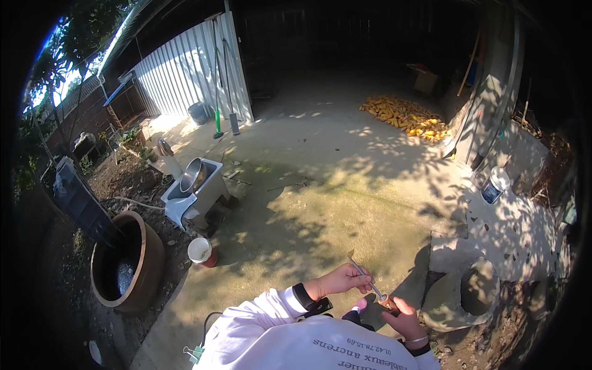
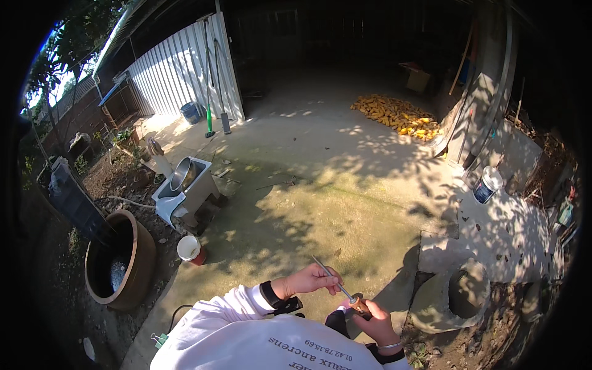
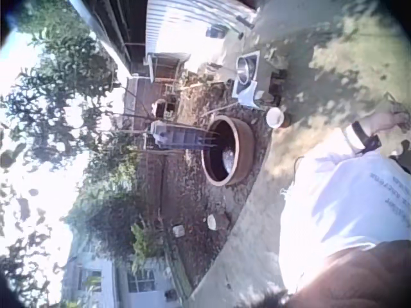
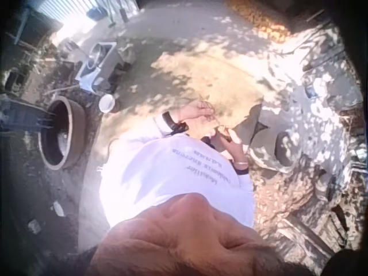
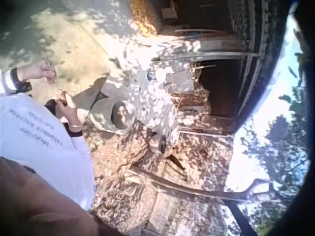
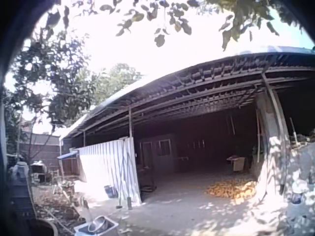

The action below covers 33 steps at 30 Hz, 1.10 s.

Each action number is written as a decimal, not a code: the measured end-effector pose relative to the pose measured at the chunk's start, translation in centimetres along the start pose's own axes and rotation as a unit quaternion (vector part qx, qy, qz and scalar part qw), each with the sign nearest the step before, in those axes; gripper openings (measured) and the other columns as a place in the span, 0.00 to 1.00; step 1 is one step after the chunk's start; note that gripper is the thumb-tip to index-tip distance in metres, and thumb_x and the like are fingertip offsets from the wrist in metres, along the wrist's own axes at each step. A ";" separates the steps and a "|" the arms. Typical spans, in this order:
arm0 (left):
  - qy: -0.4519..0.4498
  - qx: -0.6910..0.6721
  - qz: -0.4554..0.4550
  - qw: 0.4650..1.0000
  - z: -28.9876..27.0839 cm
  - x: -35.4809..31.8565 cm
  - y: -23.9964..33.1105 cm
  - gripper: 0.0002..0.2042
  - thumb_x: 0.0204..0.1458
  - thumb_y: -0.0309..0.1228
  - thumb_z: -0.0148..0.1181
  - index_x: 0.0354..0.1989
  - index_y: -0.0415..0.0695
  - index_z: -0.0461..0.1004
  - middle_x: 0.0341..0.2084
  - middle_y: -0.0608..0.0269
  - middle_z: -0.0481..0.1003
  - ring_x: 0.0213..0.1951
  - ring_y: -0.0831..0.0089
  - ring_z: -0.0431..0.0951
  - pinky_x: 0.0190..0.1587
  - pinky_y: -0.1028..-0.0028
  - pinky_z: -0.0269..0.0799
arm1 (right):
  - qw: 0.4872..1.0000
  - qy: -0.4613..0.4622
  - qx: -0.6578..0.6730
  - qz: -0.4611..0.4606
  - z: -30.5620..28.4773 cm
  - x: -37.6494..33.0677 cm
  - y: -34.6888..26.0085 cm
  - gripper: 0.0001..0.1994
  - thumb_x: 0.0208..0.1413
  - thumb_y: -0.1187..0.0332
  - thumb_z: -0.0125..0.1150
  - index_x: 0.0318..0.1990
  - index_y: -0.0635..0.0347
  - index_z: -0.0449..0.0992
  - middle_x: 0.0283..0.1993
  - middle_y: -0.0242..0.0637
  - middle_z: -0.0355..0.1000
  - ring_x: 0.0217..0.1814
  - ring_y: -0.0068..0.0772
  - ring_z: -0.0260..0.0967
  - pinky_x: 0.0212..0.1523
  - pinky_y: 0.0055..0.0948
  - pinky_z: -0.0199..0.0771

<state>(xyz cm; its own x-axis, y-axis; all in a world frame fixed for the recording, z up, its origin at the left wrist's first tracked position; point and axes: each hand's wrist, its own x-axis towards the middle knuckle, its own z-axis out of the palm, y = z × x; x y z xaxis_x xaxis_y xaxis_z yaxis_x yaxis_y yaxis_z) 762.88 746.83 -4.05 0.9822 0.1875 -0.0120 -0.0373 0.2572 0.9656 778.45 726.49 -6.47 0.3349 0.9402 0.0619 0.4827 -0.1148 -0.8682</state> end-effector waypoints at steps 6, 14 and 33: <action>0.180 0.069 0.047 0.980 -11.0 10.6 3.2 0.13 0.55 0.33 0.50 0.32 0.34 0.74 0.26 0.61 0.75 0.28 0.77 0.74 0.34 0.79 0.70 | 0.990 -0.050 -0.061 -0.119 -3.5 21.1 4.7 0.22 0.38 0.65 0.64 0.44 0.60 0.69 0.36 0.42 0.70 0.34 0.39 0.71 0.34 0.31 0.71; 0.421 0.002 0.032 0.907 -28.1 20.5 6.3 0.13 0.50 0.35 0.56 0.24 0.36 0.76 0.20 0.60 0.75 0.21 0.76 0.73 0.27 0.78 0.69 | 0.941 -0.127 -0.200 -0.241 -3.3 47.4 5.5 0.22 0.42 0.58 0.61 0.46 0.54 0.66 0.36 0.40 0.70 0.35 0.43 0.70 0.31 0.36 0.72; 0.051 0.093 0.044 0.993 -72.3 58.5 17.3 0.12 0.55 0.34 0.49 0.34 0.35 0.73 0.26 0.63 0.74 0.28 0.77 0.73 0.35 0.78 0.69 | 0.896 -0.347 0.238 0.143 -10.0 98.3 13.6 0.14 0.50 0.69 0.58 0.44 0.64 0.70 0.27 0.25 0.66 0.27 0.13 0.62 0.28 0.16 0.63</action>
<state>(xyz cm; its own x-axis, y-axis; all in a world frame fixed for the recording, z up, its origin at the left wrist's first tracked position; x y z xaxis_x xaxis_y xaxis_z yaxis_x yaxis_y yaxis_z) 806.42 830.83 -6.79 0.9523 0.2997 0.0576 -0.0785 0.0582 0.9952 826.10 814.17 -7.30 -0.2745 0.8860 -0.3736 0.0026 -0.3879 -0.9217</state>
